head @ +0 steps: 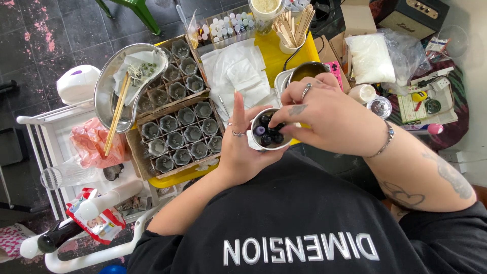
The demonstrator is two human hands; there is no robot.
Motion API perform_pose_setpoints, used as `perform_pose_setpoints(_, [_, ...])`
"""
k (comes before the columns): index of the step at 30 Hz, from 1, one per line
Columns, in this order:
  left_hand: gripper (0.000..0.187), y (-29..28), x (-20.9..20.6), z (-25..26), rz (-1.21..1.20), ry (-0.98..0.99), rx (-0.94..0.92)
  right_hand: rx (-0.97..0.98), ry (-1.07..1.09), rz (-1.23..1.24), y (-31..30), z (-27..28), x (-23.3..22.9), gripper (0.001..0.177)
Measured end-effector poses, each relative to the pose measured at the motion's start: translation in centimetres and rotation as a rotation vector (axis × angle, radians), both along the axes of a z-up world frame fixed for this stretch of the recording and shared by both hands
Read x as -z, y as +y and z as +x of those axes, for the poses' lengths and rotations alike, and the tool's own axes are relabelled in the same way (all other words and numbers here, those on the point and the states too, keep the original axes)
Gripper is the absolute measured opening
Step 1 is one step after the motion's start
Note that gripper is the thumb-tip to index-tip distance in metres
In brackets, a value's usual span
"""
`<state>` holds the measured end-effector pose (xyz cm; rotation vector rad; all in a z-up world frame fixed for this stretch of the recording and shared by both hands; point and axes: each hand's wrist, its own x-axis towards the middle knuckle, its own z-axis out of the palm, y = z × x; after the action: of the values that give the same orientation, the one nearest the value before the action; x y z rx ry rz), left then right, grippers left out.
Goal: The recorder adds liquid dye to melted wax in a small pot and stirs it thoroughly.
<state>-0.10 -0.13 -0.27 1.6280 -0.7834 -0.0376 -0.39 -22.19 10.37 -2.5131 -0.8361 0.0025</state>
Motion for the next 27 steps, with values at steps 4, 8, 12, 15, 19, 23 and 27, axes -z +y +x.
perform_pose_setpoints(4, [0.136, -0.1, -0.7, 0.1, 0.063, -0.079, -0.028, 0.017, 0.015, -0.055, 0.7, -0.2, -0.1, 0.025])
perform_pose_setpoints(8, [0.137, -0.2, -0.4, -0.1, 0.053, -0.085, -0.031, 0.069, 0.001, -0.108, 1.3, -0.4, 0.5, 0.021])
perform_pose_setpoints(12, [0.134, -0.1, 0.9, -0.2, -0.049, 0.040, 0.038, 0.136, -0.065, 0.067, 0.4, -0.8, 1.3, 0.021])
perform_pose_setpoints(15, [0.133, -0.2, 1.2, -0.2, -0.041, 0.102, 0.042, 0.235, 0.188, 0.346, -1.2, -0.7, 2.9, 0.016])
perform_pose_setpoints(19, [0.135, -0.5, 0.7, 0.6, 0.040, 0.065, 0.005, 0.290, 0.409, 0.770, -3.1, -2.5, 4.5, 0.017])
perform_pose_setpoints(23, [0.135, -1.2, 3.1, 3.3, 0.121, 0.003, -0.043, 0.303, 0.721, 1.427, -5.0, -5.0, 5.5, 0.016])
perform_pose_setpoints(27, [0.129, -3.0, 8.2, 7.8, 0.191, 0.086, -0.088, 0.502, 0.727, 1.329, -6.9, -8.1, 6.3, 0.018])
